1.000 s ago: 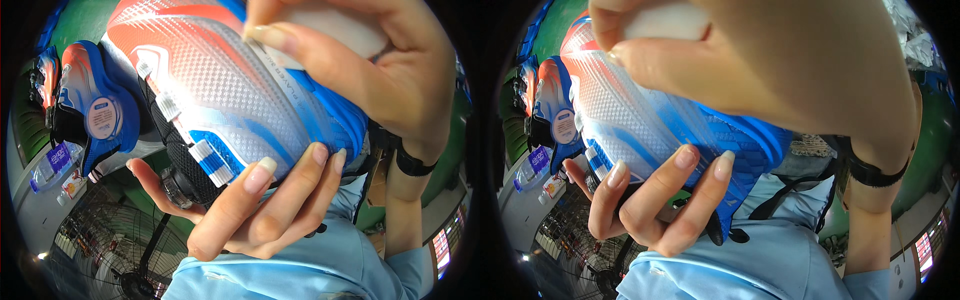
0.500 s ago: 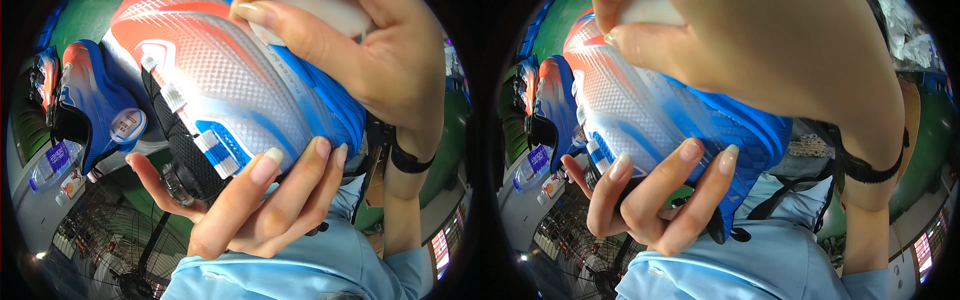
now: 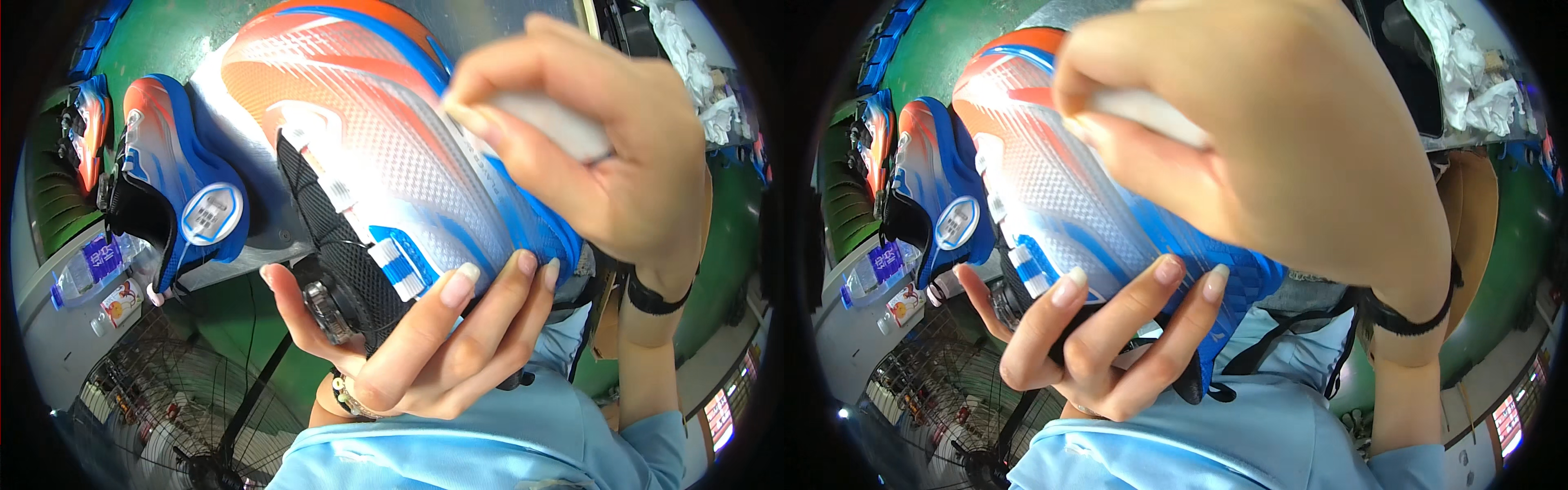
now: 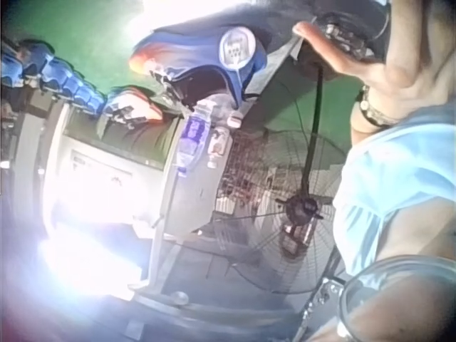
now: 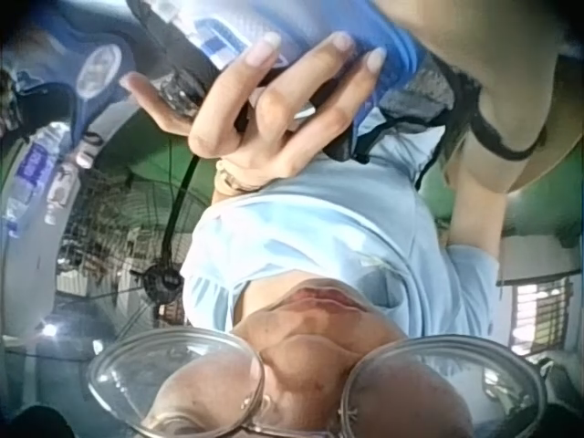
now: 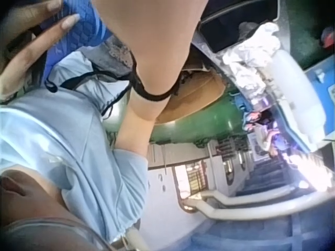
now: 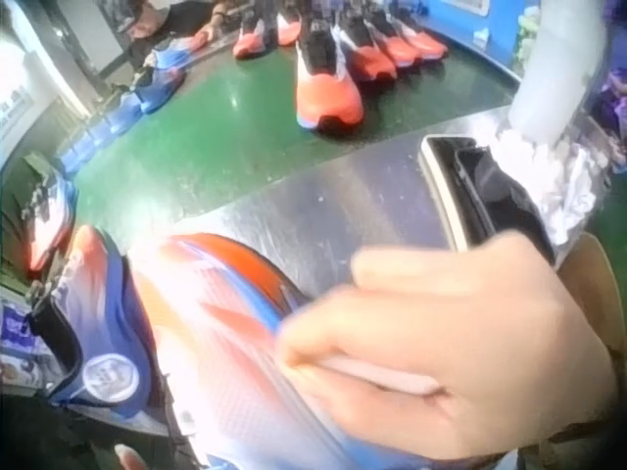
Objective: The person takes a shoe from a box, wipes the side with a cloth, and applies liquid from a syringe along the sole's edge. They repeat this process for several more shoes, taking them from the box or table and applying liquid to the seams.
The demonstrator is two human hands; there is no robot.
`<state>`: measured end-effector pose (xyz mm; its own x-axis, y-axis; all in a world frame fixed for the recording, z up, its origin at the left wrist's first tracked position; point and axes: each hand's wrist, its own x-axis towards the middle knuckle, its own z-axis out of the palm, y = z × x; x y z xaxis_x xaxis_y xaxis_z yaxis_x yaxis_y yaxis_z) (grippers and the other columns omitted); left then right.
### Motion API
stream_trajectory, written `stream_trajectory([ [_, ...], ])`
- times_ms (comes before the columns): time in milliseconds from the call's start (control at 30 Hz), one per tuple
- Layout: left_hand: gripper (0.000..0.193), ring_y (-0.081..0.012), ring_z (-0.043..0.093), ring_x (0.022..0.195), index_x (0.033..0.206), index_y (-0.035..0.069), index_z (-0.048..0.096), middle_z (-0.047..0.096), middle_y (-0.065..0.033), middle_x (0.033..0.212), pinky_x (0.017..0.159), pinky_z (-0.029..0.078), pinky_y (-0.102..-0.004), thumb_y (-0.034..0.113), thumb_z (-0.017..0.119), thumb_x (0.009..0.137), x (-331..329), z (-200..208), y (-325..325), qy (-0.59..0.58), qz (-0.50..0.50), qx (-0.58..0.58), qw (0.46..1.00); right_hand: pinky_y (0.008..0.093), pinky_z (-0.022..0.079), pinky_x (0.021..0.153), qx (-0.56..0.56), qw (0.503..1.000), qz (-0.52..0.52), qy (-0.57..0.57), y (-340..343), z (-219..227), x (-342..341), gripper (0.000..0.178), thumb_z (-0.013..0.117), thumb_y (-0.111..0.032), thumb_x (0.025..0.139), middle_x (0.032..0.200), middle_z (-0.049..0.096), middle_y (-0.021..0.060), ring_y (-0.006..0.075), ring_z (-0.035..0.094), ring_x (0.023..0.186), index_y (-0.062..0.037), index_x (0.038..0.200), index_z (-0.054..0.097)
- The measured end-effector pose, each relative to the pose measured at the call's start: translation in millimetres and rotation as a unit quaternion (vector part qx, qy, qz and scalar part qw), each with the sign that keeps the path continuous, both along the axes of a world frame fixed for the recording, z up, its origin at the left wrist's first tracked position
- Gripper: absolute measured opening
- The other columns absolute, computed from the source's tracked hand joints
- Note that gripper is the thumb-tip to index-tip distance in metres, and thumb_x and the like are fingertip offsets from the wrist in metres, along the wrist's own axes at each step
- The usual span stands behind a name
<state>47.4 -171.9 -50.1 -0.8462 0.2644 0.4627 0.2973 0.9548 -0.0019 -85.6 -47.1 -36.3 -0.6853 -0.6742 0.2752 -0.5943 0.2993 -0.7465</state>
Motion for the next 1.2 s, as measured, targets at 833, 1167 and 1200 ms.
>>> stream_trajectory([
  [833,0.021,-0.0049,0.038,0.104,0.092,0.031,0.061,0.055,0.0169,0.100,0.085,0.024,-0.0678,0.034,0.048,0.076,12.4,7.5,-7.1,-0.046,0.001,0.033,0.998,0.0217,0.036,0.050,0.021,0.993,-0.114,0.007,16.6,2.6,29.4,0.010,0.058,0.002,0.070,0.065,0.056,0.0093,0.0125,0.047,0.056,0.0029,0.080,0.058],
  [1167,0.025,-0.0110,0.029,0.108,0.100,0.037,0.057,0.048,0.0209,0.108,0.093,0.015,-0.0659,0.042,0.049,0.077,35.2,-27.1,-20.2,-0.030,-0.022,0.060,0.997,0.0196,0.039,0.051,-0.099,0.953,-0.273,-0.090,13.1,-21.2,46.9,0.023,0.051,-0.018,0.084,0.066,0.054,0.0100,0.0125,0.048,0.055,0.0042,0.084,0.054],
  [1200,0.026,-0.0119,0.028,0.108,0.101,0.038,0.057,0.048,0.0209,0.108,0.093,0.015,-0.0661,0.042,0.050,0.077,38.0,-25.4,-20.9,-0.013,-0.019,0.061,0.998,0.0196,0.039,0.051,-0.108,0.952,-0.272,-0.092,15.3,-13.4,50.7,0.023,0.051,-0.018,0.084,0.066,0.054,0.0100,0.0125,0.048,0.055,0.0042,0.084,0.054],
])
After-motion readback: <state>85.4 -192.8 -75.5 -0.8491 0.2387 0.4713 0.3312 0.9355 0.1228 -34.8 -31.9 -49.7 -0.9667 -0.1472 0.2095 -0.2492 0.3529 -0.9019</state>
